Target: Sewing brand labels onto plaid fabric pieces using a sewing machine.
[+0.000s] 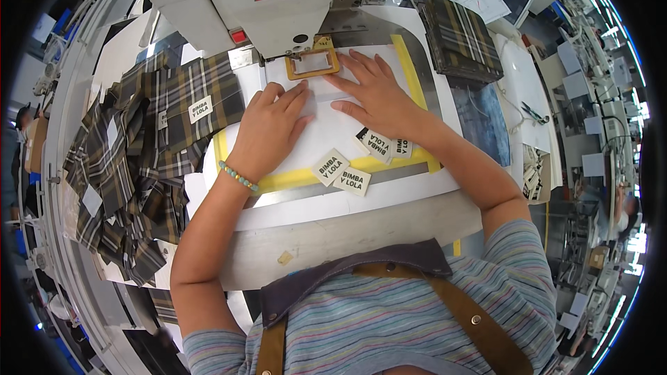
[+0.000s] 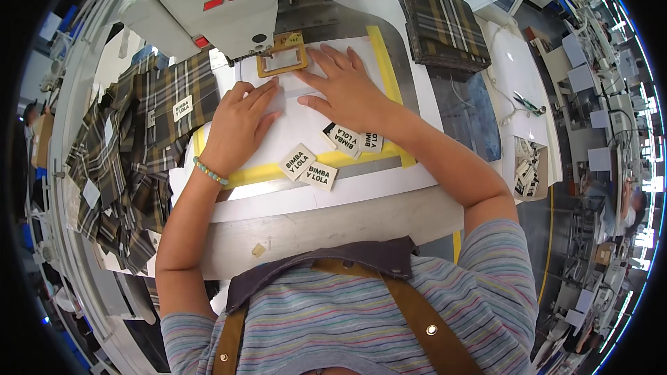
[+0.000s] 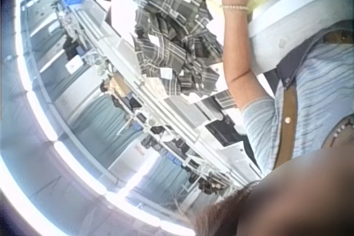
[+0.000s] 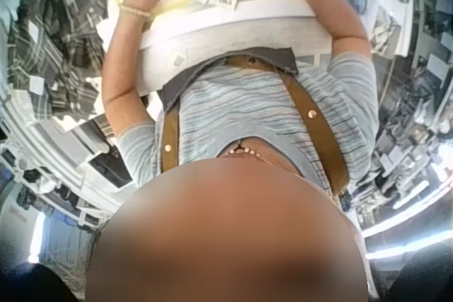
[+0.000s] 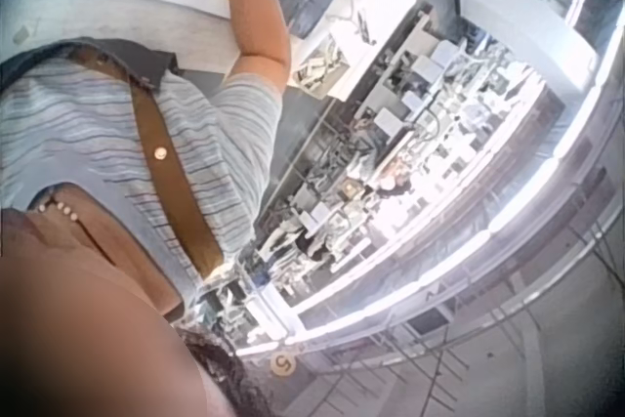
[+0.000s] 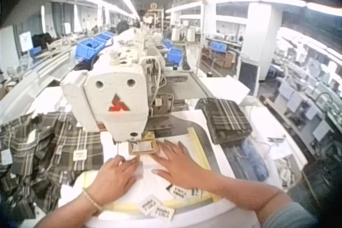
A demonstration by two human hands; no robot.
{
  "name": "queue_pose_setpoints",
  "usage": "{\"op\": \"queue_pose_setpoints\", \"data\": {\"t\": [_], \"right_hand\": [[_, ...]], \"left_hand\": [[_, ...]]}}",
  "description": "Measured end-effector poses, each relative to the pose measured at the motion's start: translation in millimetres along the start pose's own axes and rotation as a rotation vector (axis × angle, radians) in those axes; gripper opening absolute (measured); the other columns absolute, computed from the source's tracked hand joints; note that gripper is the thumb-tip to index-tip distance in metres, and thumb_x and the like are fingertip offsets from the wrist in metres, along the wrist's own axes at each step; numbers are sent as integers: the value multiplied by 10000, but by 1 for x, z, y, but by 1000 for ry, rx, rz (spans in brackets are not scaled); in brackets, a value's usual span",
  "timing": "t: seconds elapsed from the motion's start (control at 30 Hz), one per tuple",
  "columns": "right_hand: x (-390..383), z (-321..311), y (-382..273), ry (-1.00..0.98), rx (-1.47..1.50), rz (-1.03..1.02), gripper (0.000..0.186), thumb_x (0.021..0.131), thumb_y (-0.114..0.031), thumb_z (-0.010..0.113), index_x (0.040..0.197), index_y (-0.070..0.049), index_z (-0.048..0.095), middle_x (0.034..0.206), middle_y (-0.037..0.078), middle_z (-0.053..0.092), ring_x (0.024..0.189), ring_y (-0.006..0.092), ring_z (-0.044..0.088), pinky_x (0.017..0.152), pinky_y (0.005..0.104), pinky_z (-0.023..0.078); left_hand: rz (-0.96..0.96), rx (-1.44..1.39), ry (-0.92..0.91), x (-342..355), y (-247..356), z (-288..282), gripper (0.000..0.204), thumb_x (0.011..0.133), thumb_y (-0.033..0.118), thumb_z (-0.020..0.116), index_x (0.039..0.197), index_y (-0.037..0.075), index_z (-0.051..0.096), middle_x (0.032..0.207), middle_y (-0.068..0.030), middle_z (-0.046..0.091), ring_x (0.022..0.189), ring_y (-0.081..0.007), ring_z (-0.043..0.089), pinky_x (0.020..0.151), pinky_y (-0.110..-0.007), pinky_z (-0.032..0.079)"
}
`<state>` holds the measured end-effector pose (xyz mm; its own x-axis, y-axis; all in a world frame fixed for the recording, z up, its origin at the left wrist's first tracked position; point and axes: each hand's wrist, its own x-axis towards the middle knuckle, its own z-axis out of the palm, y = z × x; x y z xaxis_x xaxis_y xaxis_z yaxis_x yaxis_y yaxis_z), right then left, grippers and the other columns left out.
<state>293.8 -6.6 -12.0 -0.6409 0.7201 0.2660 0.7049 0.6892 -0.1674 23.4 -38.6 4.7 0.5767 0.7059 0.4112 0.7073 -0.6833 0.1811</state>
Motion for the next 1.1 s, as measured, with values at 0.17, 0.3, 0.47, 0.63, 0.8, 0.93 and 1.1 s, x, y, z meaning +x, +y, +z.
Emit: {"op": "queue_pose_setpoints", "data": {"t": [0.17, 0.3, 0.47, 0.63, 0.8, 0.93, 1.1], "right_hand": [[-1, 0, -11, 14, -32, 55, 566, 1103, -474, 572, 1535, -109, 593, 1676, 218, 396, 1588, 433, 299, 1270, 683, 232], [-1, -3, -14, -4, -26, 74, 574, 1102, -459, 579, 1551, -102, 571, 1669, 226, 401, 1590, 432, 301, 1277, 673, 227], [0, -4, -14, -13, -16, 84, 573, 1101, -443, 586, 1577, -127, 548, 1669, 234, 399, 1594, 434, 302, 1291, 656, 213], [1, 0, -12, 40, -10, 55, 559, 1108, -455, 564, 1526, -85, 591, 1650, 229, 426, 1573, 423, 334, 1270, 681, 233], [1, 0, -11, 26, -2, 60, 563, 1108, -457, 563, 1531, -86, 587, 1659, 227, 416, 1580, 417, 326, 1275, 675, 227], [1, 0, -11, 13, 0, 62, 566, 1108, -454, 562, 1539, -88, 579, 1666, 224, 406, 1585, 413, 318, 1279, 673, 218], [1, 0, -12, 9, -10, 70, 561, 1095, -423, 596, 1577, -141, 552, 1658, 237, 415, 1591, 421, 318, 1290, 657, 216]], "left_hand": [[-1, 29, 0, -2, 3, 2, 493, 940, 204, 775, 1386, 25, 661, 1423, -83, 703, 1183, -322, 623, 1001, -455, 531], [-35, 78, -18, -3, 6, 8, 537, 964, 273, 759, 1427, 35, 628, 1499, -122, 641, 1357, -380, 562, 1111, -506, 457], [-67, 56, -37, -2, 7, 14, 626, 1006, 390, 717, 1505, 39, 576, 1581, -165, 557, 1525, -463, 405, 1236, -601, 323], [-66, 48, -72, 1, 5, 19, 746, 1038, 526, 636, 1595, 47, 506, 1618, -177, 512, 1589, -466, 300, 1271, -644, 223], [-66, 46, -83, 1, 3, 20, 762, 1042, 545, 622, 1604, 48, 496, 1622, -175, 507, 1594, -461, 289, 1272, -645, 217], [-73, 42, -94, 2, 3, 21, 769, 1044, 554, 616, 1606, 44, 492, 1631, -177, 495, 1602, -453, 271, 1271, -650, 221], [-69, 44, -102, 3, 2, 20, 771, 1043, 551, 619, 1594, 27, 493, 1643, -169, 480, 1589, -435, 294, 1268, -649, 233]]}}
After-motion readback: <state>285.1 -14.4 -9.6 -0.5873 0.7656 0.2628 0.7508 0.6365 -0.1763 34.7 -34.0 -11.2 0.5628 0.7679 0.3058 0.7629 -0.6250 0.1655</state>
